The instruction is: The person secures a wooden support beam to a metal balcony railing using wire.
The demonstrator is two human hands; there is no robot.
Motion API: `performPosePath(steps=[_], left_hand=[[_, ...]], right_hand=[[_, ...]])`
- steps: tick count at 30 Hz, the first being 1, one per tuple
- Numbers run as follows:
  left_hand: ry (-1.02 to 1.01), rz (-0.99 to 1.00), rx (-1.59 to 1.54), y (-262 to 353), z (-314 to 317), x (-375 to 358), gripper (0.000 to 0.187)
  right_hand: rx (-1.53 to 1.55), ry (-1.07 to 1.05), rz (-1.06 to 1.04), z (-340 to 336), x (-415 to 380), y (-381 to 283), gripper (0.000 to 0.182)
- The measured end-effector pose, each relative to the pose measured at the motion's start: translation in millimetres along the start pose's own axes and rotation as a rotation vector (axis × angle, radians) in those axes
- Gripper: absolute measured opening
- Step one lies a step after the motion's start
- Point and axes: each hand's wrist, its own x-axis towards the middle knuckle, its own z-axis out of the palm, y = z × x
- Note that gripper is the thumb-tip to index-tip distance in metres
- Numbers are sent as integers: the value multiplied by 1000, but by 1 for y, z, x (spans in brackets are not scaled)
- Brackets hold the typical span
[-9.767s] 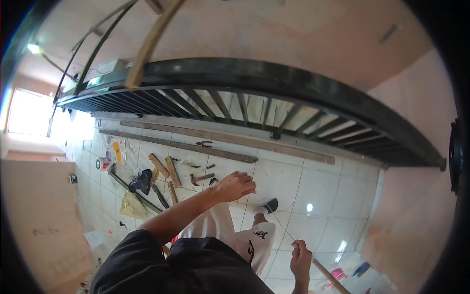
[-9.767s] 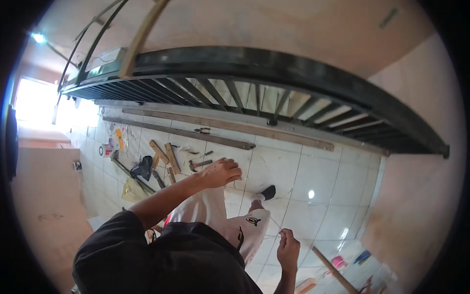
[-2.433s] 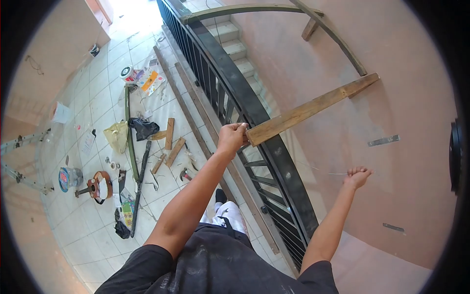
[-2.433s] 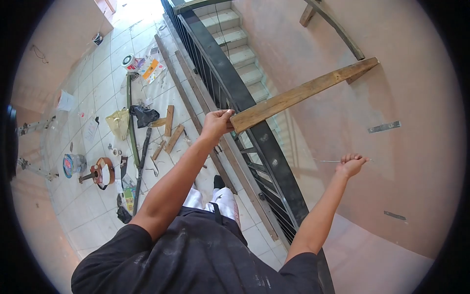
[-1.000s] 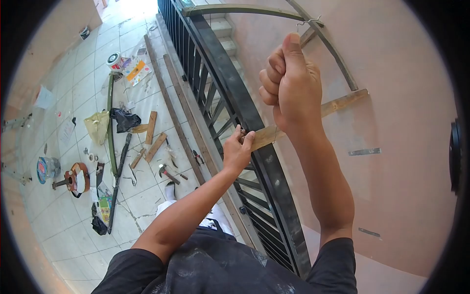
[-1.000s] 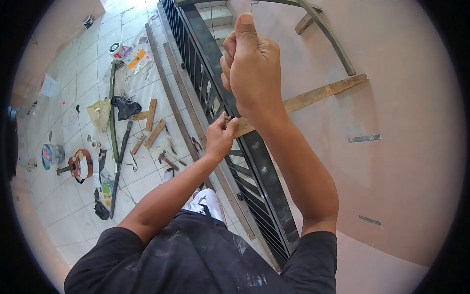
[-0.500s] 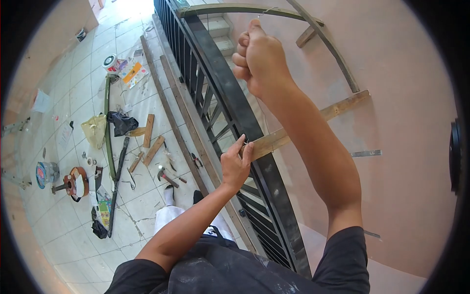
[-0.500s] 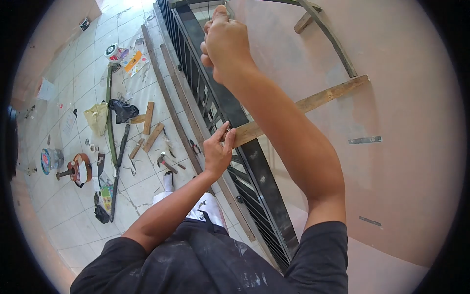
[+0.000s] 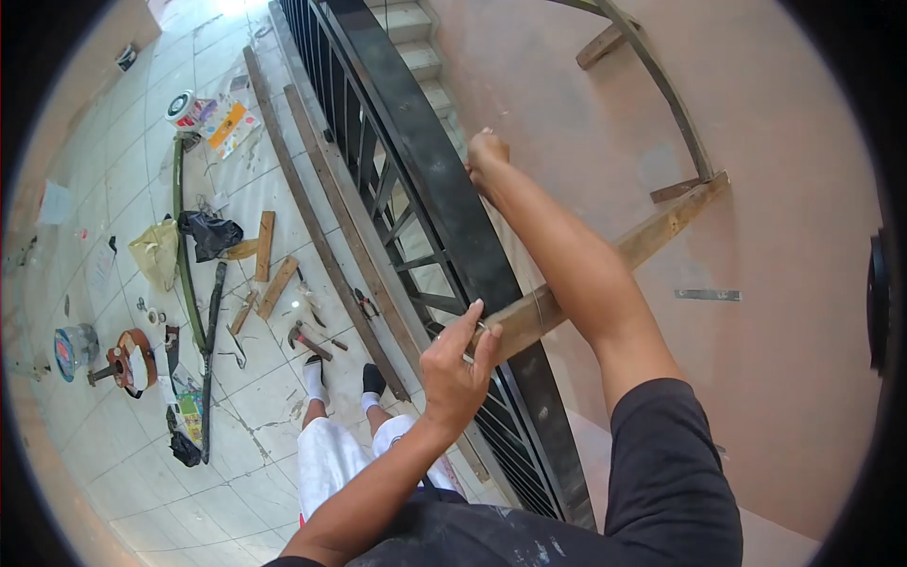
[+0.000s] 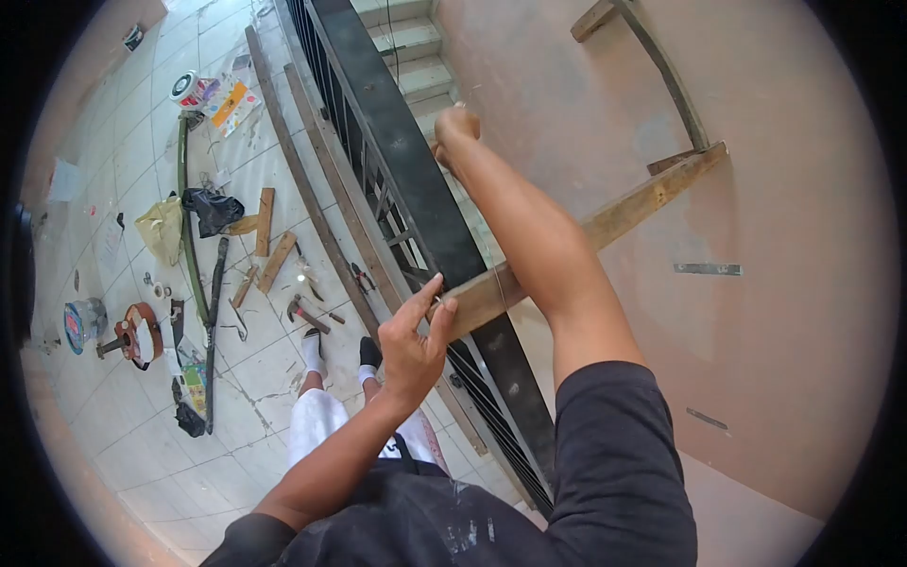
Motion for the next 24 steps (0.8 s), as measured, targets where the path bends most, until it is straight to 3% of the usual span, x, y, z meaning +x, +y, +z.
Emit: performPosePath(steps=[2, 3, 5, 20, 24], left_hand=[[31, 29, 8, -3, 3, 1, 36], [23, -1, 1, -3, 2, -4, 36], [34, 39, -7, -5, 4, -1, 36], [-5, 98, 18, -1, 1, 5, 45], [-45, 64, 77, 1, 0, 3, 43]], right_hand=[[-167, -164, -29, -7, 29, 26, 37], [-184, -148, -8, -15, 36, 39, 37], [-152, -449, 171, -18, 44, 46, 34], [-553, -442, -124, -78, -19, 68, 29], [-625, -471, -226, -45, -39, 78, 28]])
